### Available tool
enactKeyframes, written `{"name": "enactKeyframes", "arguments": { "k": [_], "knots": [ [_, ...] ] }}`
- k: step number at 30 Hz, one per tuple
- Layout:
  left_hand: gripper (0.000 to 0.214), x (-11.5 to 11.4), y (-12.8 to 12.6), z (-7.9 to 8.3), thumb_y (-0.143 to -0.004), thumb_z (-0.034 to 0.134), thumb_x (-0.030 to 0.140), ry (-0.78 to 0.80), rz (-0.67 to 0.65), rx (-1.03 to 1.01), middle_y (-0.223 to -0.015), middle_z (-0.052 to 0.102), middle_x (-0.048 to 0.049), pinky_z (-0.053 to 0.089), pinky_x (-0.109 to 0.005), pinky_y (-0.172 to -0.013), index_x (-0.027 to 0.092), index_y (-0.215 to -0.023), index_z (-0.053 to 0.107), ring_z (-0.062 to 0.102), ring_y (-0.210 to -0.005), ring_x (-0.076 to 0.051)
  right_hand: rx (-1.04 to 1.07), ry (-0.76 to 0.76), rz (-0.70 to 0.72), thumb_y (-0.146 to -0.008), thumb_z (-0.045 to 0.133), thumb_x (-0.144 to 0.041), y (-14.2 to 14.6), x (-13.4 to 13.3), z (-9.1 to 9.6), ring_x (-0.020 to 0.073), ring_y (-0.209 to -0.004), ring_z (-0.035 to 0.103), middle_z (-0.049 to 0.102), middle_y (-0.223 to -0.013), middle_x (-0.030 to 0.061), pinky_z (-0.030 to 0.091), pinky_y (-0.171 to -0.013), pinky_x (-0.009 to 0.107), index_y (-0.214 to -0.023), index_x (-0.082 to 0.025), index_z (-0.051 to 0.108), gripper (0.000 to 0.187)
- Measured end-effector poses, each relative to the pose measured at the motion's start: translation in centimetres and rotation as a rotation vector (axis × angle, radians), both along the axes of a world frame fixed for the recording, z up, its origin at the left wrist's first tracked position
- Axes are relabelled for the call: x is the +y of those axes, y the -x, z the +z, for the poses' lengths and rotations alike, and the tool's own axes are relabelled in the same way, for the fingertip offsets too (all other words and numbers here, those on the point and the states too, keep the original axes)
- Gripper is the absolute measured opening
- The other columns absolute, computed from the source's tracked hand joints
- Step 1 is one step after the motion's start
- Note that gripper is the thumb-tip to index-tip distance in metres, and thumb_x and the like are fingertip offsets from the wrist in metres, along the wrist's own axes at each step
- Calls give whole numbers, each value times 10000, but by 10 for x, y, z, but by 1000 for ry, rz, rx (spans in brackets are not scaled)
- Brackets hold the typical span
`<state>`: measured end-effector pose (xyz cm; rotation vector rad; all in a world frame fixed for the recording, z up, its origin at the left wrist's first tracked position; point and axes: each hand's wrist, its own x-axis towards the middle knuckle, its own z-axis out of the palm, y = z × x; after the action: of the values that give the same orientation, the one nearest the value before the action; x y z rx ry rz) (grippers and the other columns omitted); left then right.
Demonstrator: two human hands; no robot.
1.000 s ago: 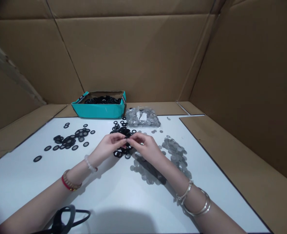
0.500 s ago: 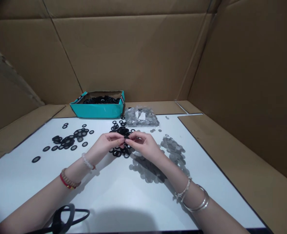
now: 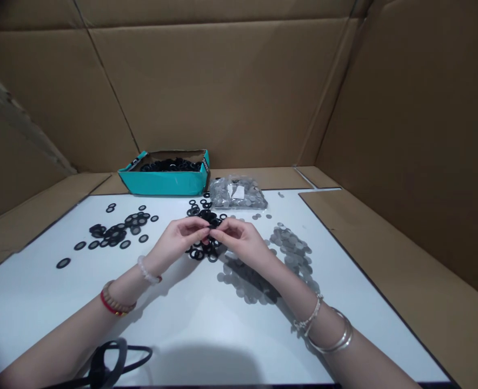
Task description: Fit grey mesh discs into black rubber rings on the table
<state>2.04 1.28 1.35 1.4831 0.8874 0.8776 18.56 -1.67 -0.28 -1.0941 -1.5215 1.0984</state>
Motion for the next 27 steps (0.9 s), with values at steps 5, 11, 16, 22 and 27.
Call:
{"name": "enactKeyframes", "arguments": {
  "k": [5, 11, 16, 22, 27],
  "knots": [
    [124, -5, -4, 0, -728, 587, 257, -79, 54, 65, -671, 591, -20, 454, -256, -612, 136, -751, 578, 578, -628, -140, -48, -161, -80, -785, 578, -313, 1, -5, 2, 127, -630, 482, 505, -636, -14, 375, -606, 242, -624, -176, 512, 221],
    [174, -6, -6, -3, -714, 611, 300, -90, 78, 33, -668, 558, 7, 441, -229, -539, 145, -738, 536, 581, -559, -120, -82, -138, -141, -757, 612, -338, 1, -1, -1, 136, -647, 505, 559, -658, 0, 382, -617, 246, -665, -166, 578, 198],
    [229, -5, -6, -5, -684, 654, 303, 59, -62, -54, -666, 552, 27, 444, -226, -564, 153, -803, 528, 575, -543, -102, 67, -17, -156, -747, 603, -400, 0, 6, -5, 126, -617, 504, 568, -637, -7, 389, -588, 238, -684, -160, 614, 249],
    [216, 1, -5, -8, -661, 667, 314, 82, 26, -82, -734, 606, -11, 454, -265, -678, 135, -757, 593, 587, -660, -129, 88, 58, -110, -688, 668, -372, -1, 6, -5, 152, -713, 556, 632, -791, 23, 420, -667, 264, -802, -170, 646, 234],
    [199, 3, -3, -11, -610, 705, 294, 28, 95, -28, -722, 635, -28, 438, -273, -694, 136, -704, 630, 574, -717, -155, 38, 3, -112, -710, 651, -346, 3, 2, -3, 129, -648, 504, 571, -688, 1, 387, -616, 249, -671, -160, 599, 197]
  ]
}}
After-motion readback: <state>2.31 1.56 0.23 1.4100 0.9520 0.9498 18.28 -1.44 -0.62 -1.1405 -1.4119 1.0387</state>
